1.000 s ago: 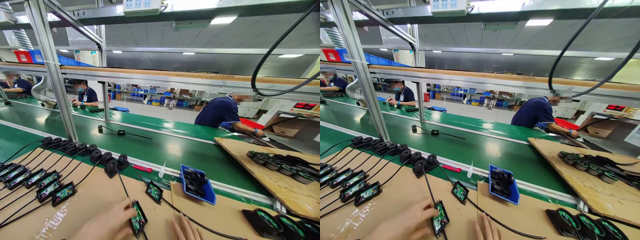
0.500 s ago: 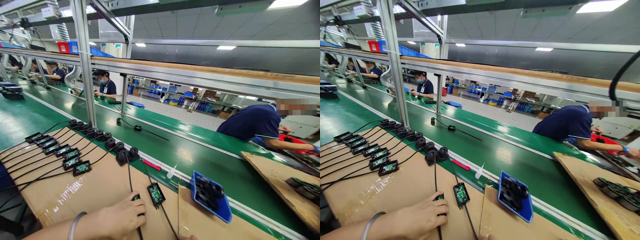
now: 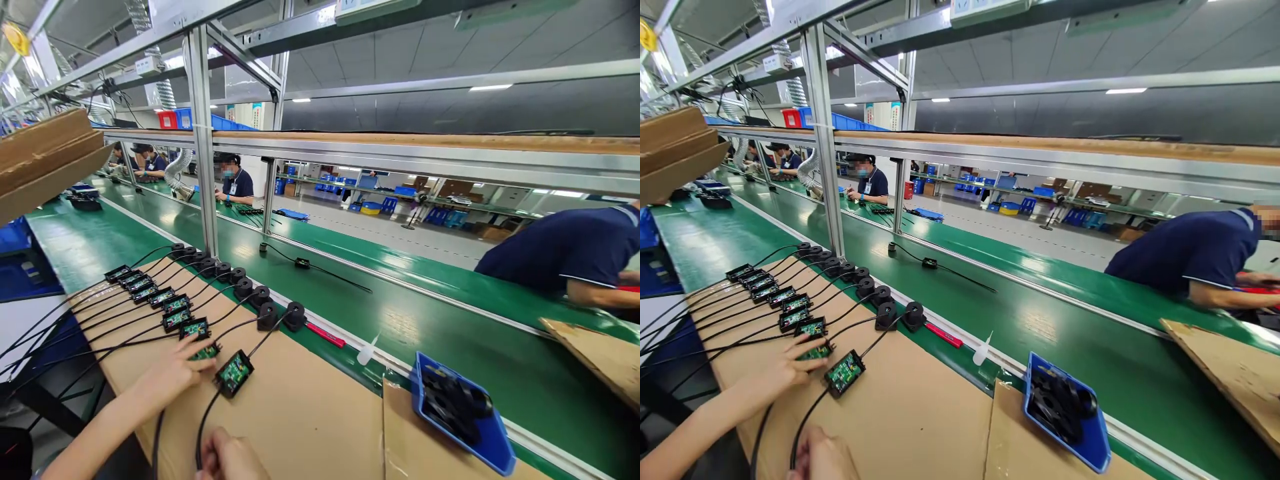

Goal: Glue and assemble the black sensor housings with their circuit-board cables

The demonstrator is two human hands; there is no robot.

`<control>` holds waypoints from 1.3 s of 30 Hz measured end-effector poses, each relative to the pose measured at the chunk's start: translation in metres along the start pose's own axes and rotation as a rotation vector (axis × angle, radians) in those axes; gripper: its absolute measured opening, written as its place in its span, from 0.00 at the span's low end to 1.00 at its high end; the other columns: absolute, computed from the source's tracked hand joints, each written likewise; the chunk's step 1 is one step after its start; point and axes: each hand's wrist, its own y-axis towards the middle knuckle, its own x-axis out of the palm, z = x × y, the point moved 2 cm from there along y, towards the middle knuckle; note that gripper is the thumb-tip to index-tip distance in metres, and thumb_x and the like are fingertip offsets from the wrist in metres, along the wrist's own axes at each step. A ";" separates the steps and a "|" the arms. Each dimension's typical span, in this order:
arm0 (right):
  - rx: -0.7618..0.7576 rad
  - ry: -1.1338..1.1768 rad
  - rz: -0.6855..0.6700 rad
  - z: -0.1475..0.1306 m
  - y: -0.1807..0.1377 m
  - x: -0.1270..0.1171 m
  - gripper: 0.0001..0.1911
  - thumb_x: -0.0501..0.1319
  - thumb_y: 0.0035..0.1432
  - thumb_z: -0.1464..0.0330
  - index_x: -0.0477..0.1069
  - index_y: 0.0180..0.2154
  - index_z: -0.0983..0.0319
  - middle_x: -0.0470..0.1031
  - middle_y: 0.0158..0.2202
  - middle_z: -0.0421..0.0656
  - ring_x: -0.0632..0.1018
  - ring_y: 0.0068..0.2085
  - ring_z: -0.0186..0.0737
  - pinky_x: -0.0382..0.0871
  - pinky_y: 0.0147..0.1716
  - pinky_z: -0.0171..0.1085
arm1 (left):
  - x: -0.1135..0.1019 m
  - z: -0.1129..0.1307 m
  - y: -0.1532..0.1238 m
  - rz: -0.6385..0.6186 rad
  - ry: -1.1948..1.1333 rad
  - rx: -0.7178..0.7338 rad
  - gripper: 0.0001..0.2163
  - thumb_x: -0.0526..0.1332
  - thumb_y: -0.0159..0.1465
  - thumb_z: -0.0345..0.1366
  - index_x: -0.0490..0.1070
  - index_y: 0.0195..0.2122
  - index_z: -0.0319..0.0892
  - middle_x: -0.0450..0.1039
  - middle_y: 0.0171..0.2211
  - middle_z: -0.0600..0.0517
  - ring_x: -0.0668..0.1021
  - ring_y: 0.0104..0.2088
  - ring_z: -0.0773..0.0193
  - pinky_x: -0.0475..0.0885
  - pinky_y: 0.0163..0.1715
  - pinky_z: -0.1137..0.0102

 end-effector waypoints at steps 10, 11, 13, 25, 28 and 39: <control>-0.142 -0.115 0.572 0.029 0.050 -0.135 0.25 0.57 0.52 0.78 0.69 0.52 0.60 0.69 0.53 0.50 0.73 0.54 0.47 0.68 0.56 0.43 | 0.019 0.022 -0.023 0.335 0.015 -0.343 0.20 0.59 0.69 0.44 0.69 0.60 0.47 0.79 0.51 0.48 0.83 0.46 0.56 0.81 0.43 0.69; -0.086 -0.142 0.675 0.046 0.058 -0.159 0.24 0.55 0.55 0.77 0.66 0.55 0.63 0.66 0.57 0.55 0.70 0.58 0.53 0.65 0.59 0.50 | 0.028 0.029 -0.021 0.339 0.031 -0.351 0.23 0.61 0.68 0.45 0.67 0.63 0.47 0.77 0.52 0.46 0.82 0.48 0.55 0.81 0.44 0.68; 0.003 -0.182 0.802 0.077 0.075 -0.193 0.27 0.56 0.57 0.74 0.62 0.59 0.68 0.60 0.61 0.62 0.66 0.60 0.63 0.61 0.59 0.61 | 0.045 0.037 -0.014 0.323 0.101 -0.387 0.29 0.64 0.65 0.45 0.62 0.66 0.46 0.73 0.58 0.43 0.80 0.51 0.50 0.81 0.45 0.64; -0.132 -0.156 0.743 0.129 0.055 -0.172 0.19 0.62 0.58 0.63 0.70 0.51 0.61 0.76 0.46 0.49 0.79 0.45 0.53 0.75 0.41 0.46 | 0.039 0.034 -0.027 0.077 -0.062 -0.496 0.30 0.69 0.55 0.37 0.68 0.60 0.50 0.76 0.55 0.46 0.78 0.54 0.44 0.76 0.53 0.56; -0.184 -0.093 0.708 0.120 0.050 -0.151 0.20 0.61 0.58 0.68 0.68 0.54 0.59 0.76 0.48 0.46 0.79 0.47 0.47 0.75 0.46 0.42 | 0.022 0.032 -0.046 -0.055 -0.060 -0.619 0.33 0.66 0.53 0.29 0.68 0.62 0.50 0.74 0.56 0.46 0.75 0.57 0.43 0.73 0.56 0.52; -0.256 0.045 0.681 0.113 0.054 -0.120 0.24 0.56 0.66 0.64 0.58 0.61 0.60 0.70 0.54 0.51 0.75 0.54 0.48 0.74 0.48 0.44 | -0.013 0.101 0.083 0.039 -0.288 -0.422 0.22 0.58 0.67 0.28 0.64 0.61 0.46 0.72 0.56 0.44 0.76 0.55 0.50 0.75 0.54 0.56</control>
